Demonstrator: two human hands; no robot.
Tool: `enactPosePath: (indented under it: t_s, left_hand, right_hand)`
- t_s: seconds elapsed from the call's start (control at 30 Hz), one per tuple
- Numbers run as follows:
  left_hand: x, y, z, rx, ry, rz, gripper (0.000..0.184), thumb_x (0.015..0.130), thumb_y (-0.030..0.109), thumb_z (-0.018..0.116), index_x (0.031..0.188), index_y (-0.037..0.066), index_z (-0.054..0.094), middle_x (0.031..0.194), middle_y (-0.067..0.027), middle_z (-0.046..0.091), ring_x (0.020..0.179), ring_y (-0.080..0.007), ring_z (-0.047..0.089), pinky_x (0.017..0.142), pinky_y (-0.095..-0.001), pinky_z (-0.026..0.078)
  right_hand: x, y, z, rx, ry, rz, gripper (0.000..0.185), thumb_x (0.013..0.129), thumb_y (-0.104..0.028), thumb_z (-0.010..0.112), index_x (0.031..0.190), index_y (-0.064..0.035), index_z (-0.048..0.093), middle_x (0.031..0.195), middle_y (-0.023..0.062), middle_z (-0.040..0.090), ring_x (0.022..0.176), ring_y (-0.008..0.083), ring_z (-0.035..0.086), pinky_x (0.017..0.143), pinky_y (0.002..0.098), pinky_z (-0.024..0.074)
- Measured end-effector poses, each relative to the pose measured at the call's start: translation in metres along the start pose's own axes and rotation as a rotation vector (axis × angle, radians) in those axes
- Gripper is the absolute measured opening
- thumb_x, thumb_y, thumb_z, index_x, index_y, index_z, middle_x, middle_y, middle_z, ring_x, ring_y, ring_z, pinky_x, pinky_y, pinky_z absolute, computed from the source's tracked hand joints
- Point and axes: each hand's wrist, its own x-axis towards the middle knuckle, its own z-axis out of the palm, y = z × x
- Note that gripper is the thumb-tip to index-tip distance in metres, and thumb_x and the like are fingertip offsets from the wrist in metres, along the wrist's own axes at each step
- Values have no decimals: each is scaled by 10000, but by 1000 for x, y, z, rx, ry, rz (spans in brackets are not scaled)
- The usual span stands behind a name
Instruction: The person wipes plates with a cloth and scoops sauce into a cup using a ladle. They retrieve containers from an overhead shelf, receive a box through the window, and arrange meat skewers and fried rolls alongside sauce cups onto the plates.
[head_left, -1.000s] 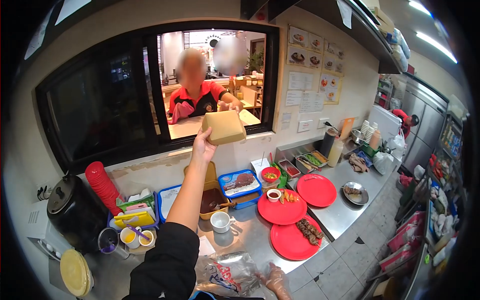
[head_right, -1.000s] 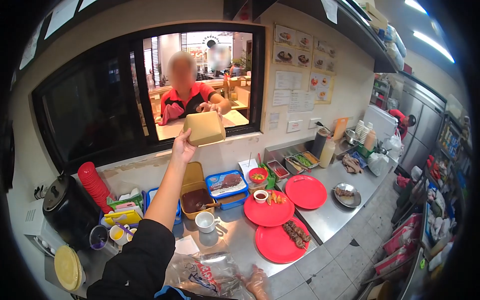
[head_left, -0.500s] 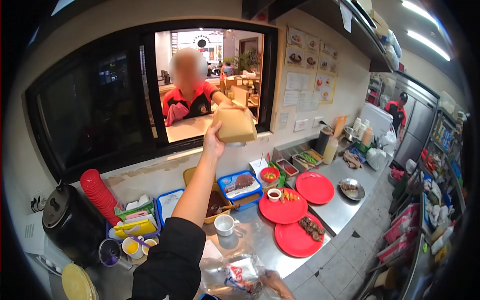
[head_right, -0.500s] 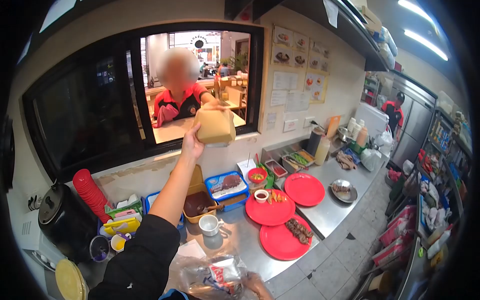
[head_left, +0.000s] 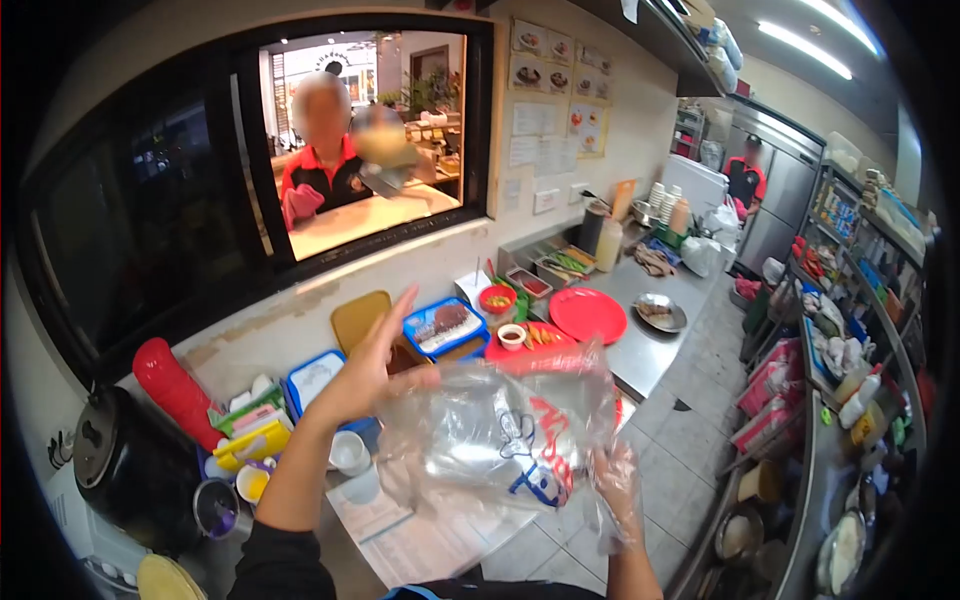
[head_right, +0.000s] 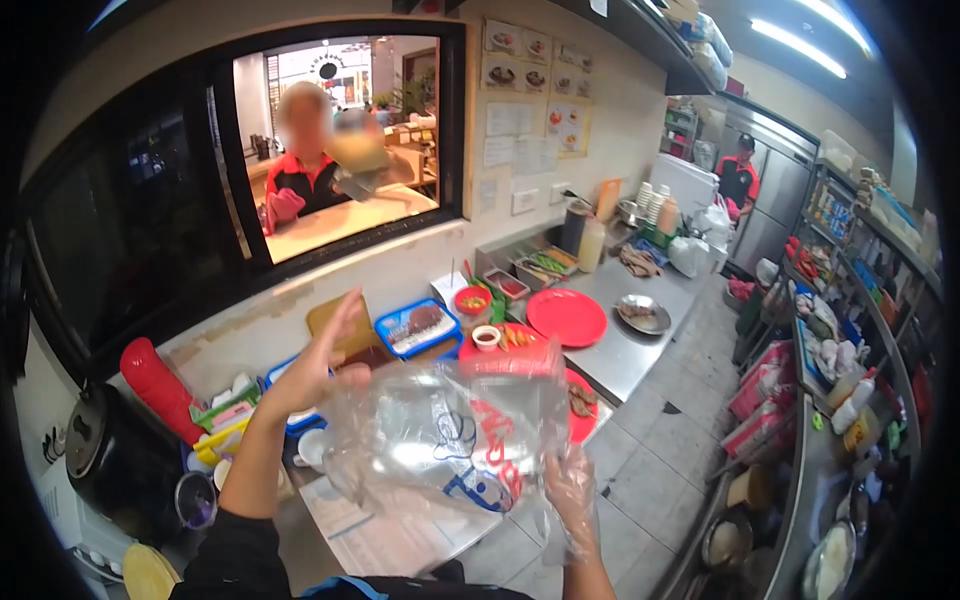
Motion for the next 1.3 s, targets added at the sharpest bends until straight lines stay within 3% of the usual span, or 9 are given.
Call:
enactPosePath:
  t_s: [0.03,0.27,0.47,0.53,0.7,0.87,0.93,1.07,1.3]
  left_hand:
    - [-27,19,15,-171,-28,-194,1125,650,462,803,1475,138,111,1408,-245,317,1337,-340,288,1059,-421,286]
    - [-144,30,25,-233,-2,-212,900,676,-96,635,1451,182,274,1043,-57,615,866,-135,590,761,-256,482]
    - [-233,39,-2,-133,379,-239,754,758,-100,573,1430,124,313,1247,-135,496,1133,-159,490,879,-299,463]
    - [-257,59,-5,271,669,-120,712,838,103,623,1440,65,244,1381,-204,383,1245,-299,407,985,-400,381]
    - [-299,127,4,103,656,-140,1287,617,365,851,1463,82,-76,1406,-280,289,1287,-325,354,1070,-430,264]
    - [-370,122,-1,-719,706,-144,840,622,195,757,1339,14,357,1260,-96,481,1196,-232,448,1026,-349,336]
    - [-398,145,-12,-639,779,-54,732,661,209,715,1297,16,411,1192,-118,534,1094,-239,532,938,-355,430]
    - [-486,162,-86,-1286,1092,-64,433,783,284,581,1147,53,538,1041,-89,618,909,-271,613,755,-415,523]
    - [-564,298,-287,412,1855,889,503,831,74,621,1294,28,429,1217,-87,519,1119,-206,514,927,-349,456]
  right_hand:
    - [-9,13,5,-505,249,-462,144,831,-150,544,871,-24,599,734,188,594,704,366,584,636,461,433]
    - [-4,-33,-70,-118,-37,-22,194,801,-22,569,987,13,614,939,178,621,752,287,607,666,390,448]
    - [-23,-103,-98,722,151,235,126,857,-34,519,940,14,600,803,93,617,699,144,550,611,314,418]
    - [-28,-121,-94,614,278,140,183,848,-55,524,990,34,597,826,120,642,719,211,602,632,341,452]
    - [-25,-203,-121,713,231,35,248,843,-1,520,1079,32,585,939,122,641,830,177,603,714,299,467]
    - [-37,-249,-77,745,97,-81,314,816,-22,555,1127,-6,593,988,210,583,931,346,536,826,434,415]
    - [-33,-297,-87,243,327,-753,271,850,-67,552,1102,29,581,997,199,585,961,343,535,836,419,427]
    - [-5,-438,-116,1373,-833,-25,415,925,-344,518,1068,40,581,931,177,641,755,231,633,583,311,478]
    - [-25,-572,-111,1548,-734,-279,370,914,-207,556,1220,-4,513,875,109,642,771,148,622,665,266,493]
